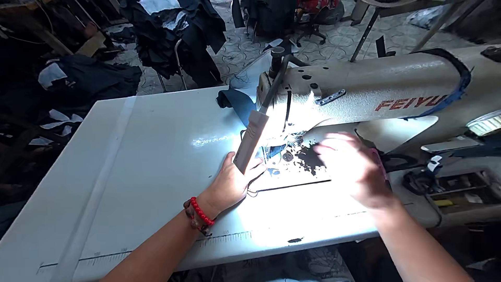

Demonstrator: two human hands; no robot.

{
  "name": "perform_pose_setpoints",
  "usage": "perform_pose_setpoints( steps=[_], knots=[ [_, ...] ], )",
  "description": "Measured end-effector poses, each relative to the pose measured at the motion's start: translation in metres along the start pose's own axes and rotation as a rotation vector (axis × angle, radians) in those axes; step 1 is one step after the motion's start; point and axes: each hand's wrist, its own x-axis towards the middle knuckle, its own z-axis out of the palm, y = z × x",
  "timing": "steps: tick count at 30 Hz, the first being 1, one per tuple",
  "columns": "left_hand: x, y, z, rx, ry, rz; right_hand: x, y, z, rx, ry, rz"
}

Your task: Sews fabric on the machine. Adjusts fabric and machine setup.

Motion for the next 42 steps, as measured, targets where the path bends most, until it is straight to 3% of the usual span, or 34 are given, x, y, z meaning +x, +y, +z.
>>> perform_pose_setpoints(
  steps=[2, 4, 6, 18, 26, 32, 35, 38, 42],
  knots=[
    [-0.001, -0.001, 0.003, -0.018, 0.027, -0.002, -0.028, 0.029, -0.033, -0.224, 0.169, 0.228],
    [-0.001, -0.002, 0.004, -0.027, 0.018, -0.012, -0.051, 0.06, -0.059, -0.335, 0.155, 0.499],
    [-0.001, -0.002, 0.003, -0.039, -0.006, -0.023, -0.064, 0.082, -0.073, -0.36, 0.1, 0.636],
    [-0.001, 0.0, 0.001, -0.059, -0.016, -0.048, -0.097, 0.09, -0.062, -0.349, 0.016, 0.658],
    [0.0, -0.003, 0.002, -0.083, 0.02, -0.027, -0.084, 0.088, -0.082, -0.324, -0.005, 0.622],
    [0.006, -0.011, -0.003, -0.113, 0.005, -0.008, -0.072, 0.045, -0.064, -0.301, 0.174, 0.435],
    [0.019, -0.026, -0.007, -0.13, 0.072, -0.1, -0.064, 0.018, -0.047, -0.196, 0.16, 0.324],
    [0.05, -0.05, -0.009, -0.067, 0.165, -0.053, -0.054, -0.004, -0.031, -0.067, 0.087, 0.255],
    [0.093, -0.069, -0.005, 0.054, -0.119, -0.106, -0.044, -0.028, -0.013, 0.058, -0.028, 0.192]
  ],
)
